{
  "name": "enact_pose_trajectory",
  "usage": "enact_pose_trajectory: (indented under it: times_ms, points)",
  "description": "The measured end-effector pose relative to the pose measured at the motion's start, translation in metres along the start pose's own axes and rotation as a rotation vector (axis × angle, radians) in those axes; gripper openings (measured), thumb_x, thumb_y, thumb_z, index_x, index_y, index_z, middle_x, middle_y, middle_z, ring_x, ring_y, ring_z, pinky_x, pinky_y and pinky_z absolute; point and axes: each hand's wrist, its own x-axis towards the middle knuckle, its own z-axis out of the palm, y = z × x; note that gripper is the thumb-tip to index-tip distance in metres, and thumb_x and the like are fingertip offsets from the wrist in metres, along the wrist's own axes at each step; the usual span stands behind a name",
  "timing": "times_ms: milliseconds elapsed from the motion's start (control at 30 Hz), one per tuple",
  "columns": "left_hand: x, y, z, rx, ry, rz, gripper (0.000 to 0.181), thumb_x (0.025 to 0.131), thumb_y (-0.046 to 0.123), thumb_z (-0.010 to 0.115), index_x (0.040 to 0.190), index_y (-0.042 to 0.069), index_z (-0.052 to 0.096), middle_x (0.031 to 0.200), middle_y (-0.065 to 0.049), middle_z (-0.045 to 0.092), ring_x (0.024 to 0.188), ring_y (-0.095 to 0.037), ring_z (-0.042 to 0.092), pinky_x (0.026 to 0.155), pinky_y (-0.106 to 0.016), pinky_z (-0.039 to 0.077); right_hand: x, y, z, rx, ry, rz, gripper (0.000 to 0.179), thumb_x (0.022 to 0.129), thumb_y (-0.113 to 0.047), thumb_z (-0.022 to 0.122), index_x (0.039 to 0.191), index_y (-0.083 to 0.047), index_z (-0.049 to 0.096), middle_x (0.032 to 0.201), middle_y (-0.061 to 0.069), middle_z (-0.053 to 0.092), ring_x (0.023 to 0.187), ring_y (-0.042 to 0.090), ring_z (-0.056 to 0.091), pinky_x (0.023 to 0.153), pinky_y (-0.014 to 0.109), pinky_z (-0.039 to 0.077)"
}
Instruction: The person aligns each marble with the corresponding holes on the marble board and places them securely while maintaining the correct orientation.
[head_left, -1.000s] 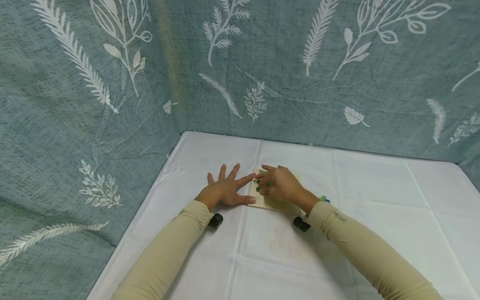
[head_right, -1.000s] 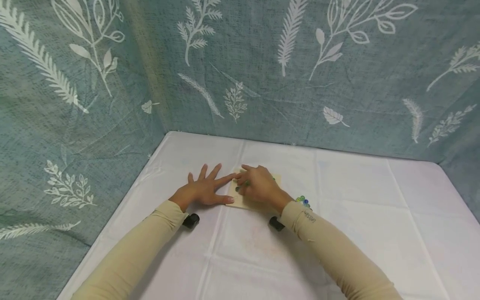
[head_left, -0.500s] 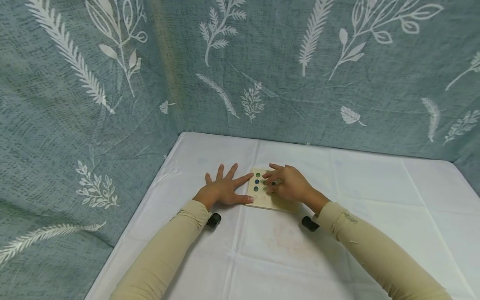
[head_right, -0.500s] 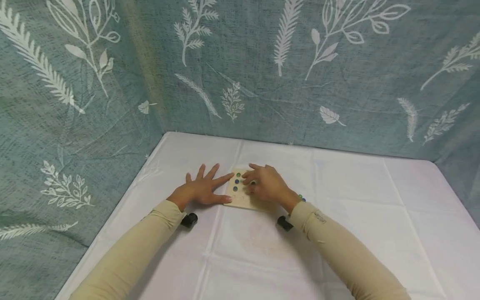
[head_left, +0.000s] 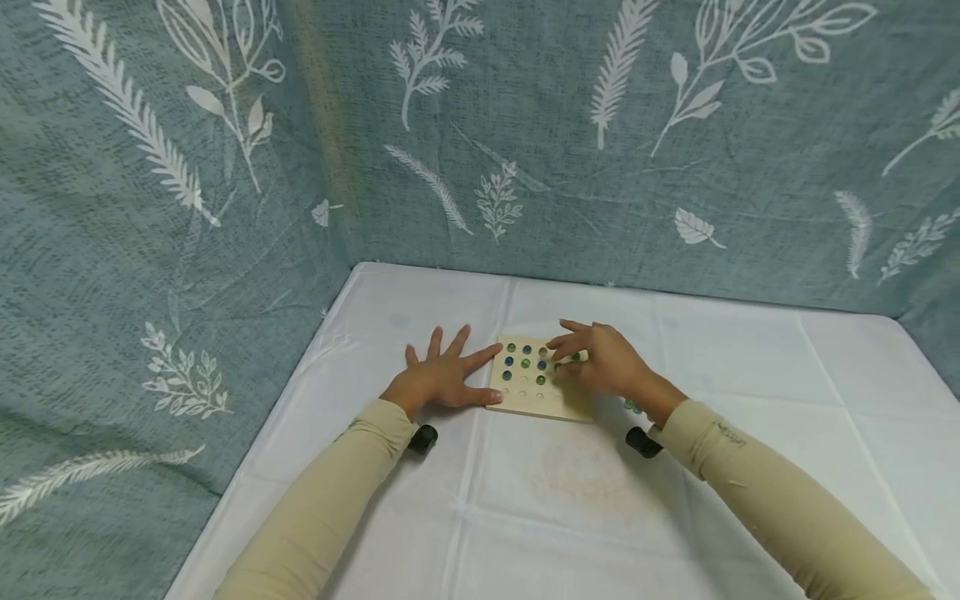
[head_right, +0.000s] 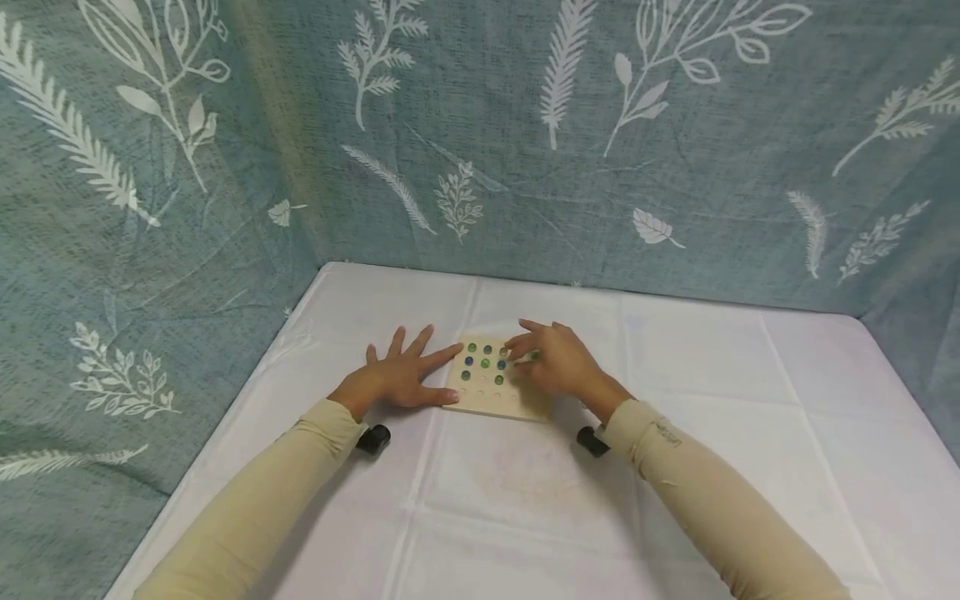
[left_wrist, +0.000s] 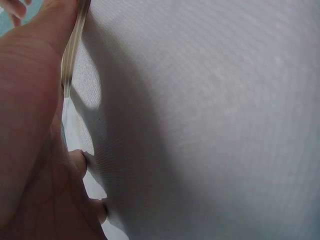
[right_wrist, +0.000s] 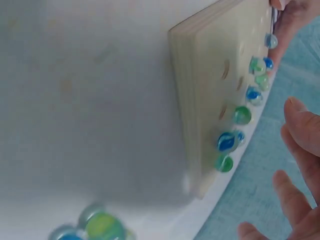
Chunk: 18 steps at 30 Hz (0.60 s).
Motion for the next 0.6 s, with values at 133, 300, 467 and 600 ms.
enact_pose_trajectory:
  times_ms: [133, 300, 467, 600]
  points:
    - [-0.001, 0.0, -0.001, 0.001, -0.002, 0.007, 0.087, 0.094, 0.076, 0.056, 0.165, 0.051, 0.012, 0.177, -0.005, -0.014, 0.16, -0.047, -0.02, 0.119, -0.082, -0.005, -0.006, 0.005, -0.006, 0.005, 0.004, 0.017, 0.02, 0.087, -0.001, 0.08, 0.106, -0.004, 0.083, 0.126, 0.013, 0.077, 0.147, 0.04, 0.05, 0.119, 0.075, 0.027]
    - [-0.002, 0.001, -0.001, -0.002, -0.002, 0.012, 0.087, 0.094, 0.075, 0.056, 0.165, 0.05, 0.012, 0.177, -0.005, -0.014, 0.16, -0.048, -0.02, 0.119, -0.082, -0.005, -0.015, 0.012, -0.012, -0.008, 0.003, 0.035, 0.019, 0.086, -0.003, 0.081, 0.105, -0.005, 0.083, 0.127, 0.013, 0.076, 0.146, 0.04, 0.051, 0.119, 0.076, 0.027]
    - [-0.002, 0.001, -0.001, -0.005, -0.002, 0.014, 0.087, 0.094, 0.075, 0.056, 0.165, 0.05, 0.012, 0.177, -0.005, -0.014, 0.16, -0.048, -0.02, 0.118, -0.082, -0.006, -0.024, 0.019, -0.019, -0.012, 0.003, 0.055, 0.018, 0.087, -0.001, 0.08, 0.104, -0.004, 0.083, 0.129, 0.015, 0.075, 0.146, 0.041, 0.05, 0.118, 0.076, 0.027]
    - [-0.002, 0.001, -0.001, -0.006, -0.005, 0.013, 0.087, 0.094, 0.075, 0.056, 0.165, 0.05, 0.012, 0.177, -0.005, -0.014, 0.16, -0.048, -0.02, 0.118, -0.082, -0.007, -0.029, 0.024, -0.024, -0.005, 0.003, 0.079, 0.017, 0.087, 0.0, 0.08, 0.104, -0.003, 0.083, 0.129, 0.016, 0.075, 0.146, 0.042, 0.049, 0.118, 0.074, 0.03]
